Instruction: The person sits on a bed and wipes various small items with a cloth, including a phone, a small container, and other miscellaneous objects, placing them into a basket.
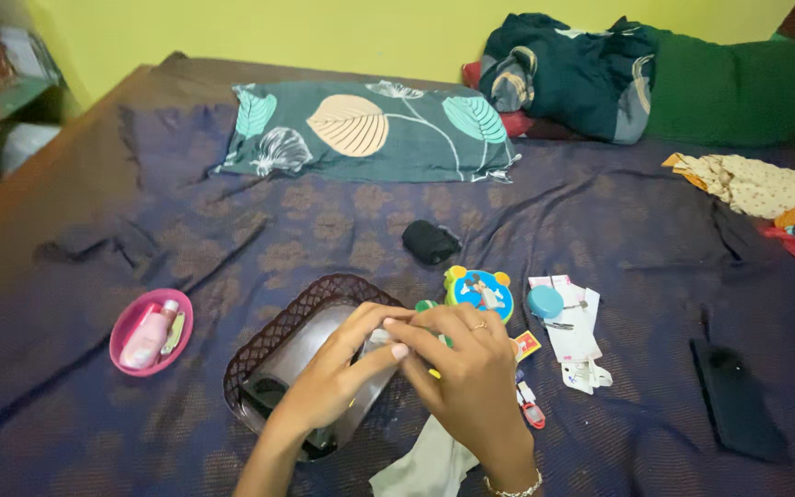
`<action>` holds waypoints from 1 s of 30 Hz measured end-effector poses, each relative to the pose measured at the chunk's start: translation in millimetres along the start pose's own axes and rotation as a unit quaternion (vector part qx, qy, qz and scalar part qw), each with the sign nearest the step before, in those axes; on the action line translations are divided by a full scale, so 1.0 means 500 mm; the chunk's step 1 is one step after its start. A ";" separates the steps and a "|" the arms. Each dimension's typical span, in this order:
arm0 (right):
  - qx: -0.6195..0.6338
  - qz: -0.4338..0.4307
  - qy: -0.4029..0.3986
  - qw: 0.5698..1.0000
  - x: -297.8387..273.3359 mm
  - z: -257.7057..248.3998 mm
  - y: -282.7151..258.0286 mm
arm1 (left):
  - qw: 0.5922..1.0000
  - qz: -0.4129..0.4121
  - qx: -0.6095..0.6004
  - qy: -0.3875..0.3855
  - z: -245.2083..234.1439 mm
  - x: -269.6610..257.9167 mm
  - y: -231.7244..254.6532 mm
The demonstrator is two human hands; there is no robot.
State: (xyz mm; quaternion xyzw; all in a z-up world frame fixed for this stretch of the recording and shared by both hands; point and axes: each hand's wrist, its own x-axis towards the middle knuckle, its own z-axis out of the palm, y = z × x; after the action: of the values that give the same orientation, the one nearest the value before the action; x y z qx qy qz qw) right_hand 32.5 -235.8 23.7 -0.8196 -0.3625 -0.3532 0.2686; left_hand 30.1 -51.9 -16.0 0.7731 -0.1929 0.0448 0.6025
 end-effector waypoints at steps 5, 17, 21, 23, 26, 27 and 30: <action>-0.009 0.034 -0.019 0.999 0.000 -0.001 0.008 | 0.999 0.020 -0.027 0.002 0.005 0.009 -0.037; -0.039 0.320 -0.185 0.929 -0.043 -0.030 0.030 | 0.965 -0.027 -0.223 0.137 -0.007 0.028 -0.088; -0.070 0.453 -0.265 0.848 -0.150 0.007 0.014 | 0.938 -0.036 -0.307 0.158 -0.040 0.026 -0.075; -0.092 0.470 -0.278 0.833 -0.216 0.052 -0.001 | 0.910 -0.036 -0.377 0.167 -0.044 0.024 -0.065; -0.124 0.460 -0.263 0.839 -0.302 0.100 -0.010 | 0.884 -0.012 -0.441 0.156 -0.039 0.012 -0.052; -0.135 0.450 -0.251 0.846 -0.318 0.109 -0.008 | 0.878 0.002 -0.455 0.149 -0.037 0.008 -0.048; -0.089 0.517 -0.250 0.814 -0.326 0.101 0.006 | 0.867 0.031 -0.478 0.135 -0.033 0.006 -0.037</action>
State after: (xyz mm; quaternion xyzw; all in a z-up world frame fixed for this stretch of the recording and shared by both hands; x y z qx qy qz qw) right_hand -25.0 -268.4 -133.3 -0.9665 0.0932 0.0238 0.2380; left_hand 42.0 -33.3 -27.8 0.3704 -0.1317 0.0697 0.9169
